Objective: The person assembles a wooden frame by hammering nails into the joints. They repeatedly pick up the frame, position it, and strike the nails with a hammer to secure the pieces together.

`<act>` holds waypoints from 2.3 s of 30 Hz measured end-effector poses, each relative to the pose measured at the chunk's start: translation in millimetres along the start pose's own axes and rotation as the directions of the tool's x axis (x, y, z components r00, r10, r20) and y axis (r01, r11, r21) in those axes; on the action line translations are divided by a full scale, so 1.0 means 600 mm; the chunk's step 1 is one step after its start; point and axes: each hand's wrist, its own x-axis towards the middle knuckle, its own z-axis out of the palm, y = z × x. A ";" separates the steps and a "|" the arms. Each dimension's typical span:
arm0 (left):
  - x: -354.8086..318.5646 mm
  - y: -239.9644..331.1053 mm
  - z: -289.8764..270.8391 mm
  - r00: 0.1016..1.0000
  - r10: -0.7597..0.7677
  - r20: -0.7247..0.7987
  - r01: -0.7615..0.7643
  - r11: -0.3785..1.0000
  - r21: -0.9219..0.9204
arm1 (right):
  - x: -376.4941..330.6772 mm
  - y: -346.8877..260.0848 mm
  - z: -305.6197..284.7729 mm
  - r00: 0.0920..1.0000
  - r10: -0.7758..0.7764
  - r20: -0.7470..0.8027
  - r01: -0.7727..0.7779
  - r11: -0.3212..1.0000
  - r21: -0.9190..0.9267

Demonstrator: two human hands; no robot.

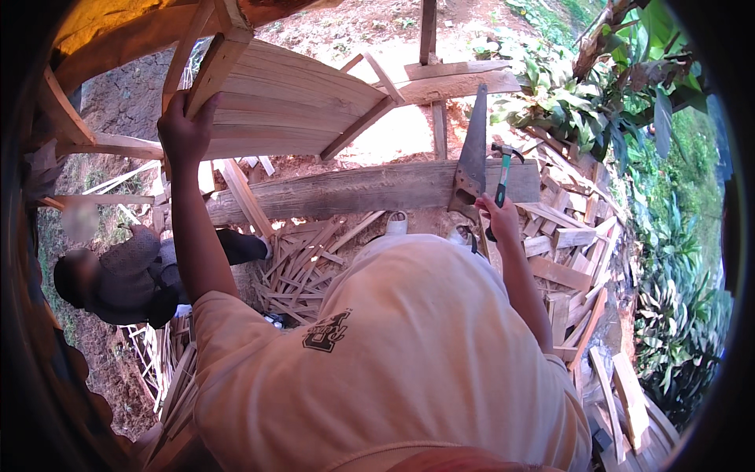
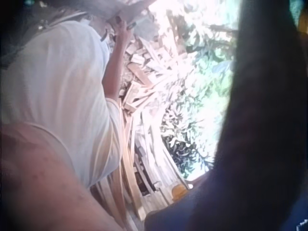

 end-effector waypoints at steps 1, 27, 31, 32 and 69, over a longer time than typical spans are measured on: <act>-0.004 -0.012 -0.014 0.999 -0.051 -0.018 0.051 0.999 0.010 | 0.009 -0.015 0.012 1.000 -0.004 0.016 0.004 1.000 0.017; -0.412 -0.195 0.185 0.530 -0.782 0.328 0.429 -0.086 -0.899 | 0.115 -0.211 0.104 0.990 0.063 0.128 -0.121 0.846 0.519; -0.470 -0.227 0.238 0.451 -0.835 0.315 0.452 -0.091 -0.887 | 0.069 -0.245 0.120 0.982 -0.002 0.188 -0.089 0.878 0.470; -0.518 -0.269 0.254 0.483 -0.829 0.283 0.525 0.016 -0.851 | 0.052 -0.260 0.133 0.980 0.010 0.196 -0.104 0.874 0.475; -0.202 0.373 0.412 0.648 0.049 0.760 0.752 0.118 -0.649 | -0.081 -0.172 0.149 0.982 -0.020 0.189 -0.111 0.748 0.654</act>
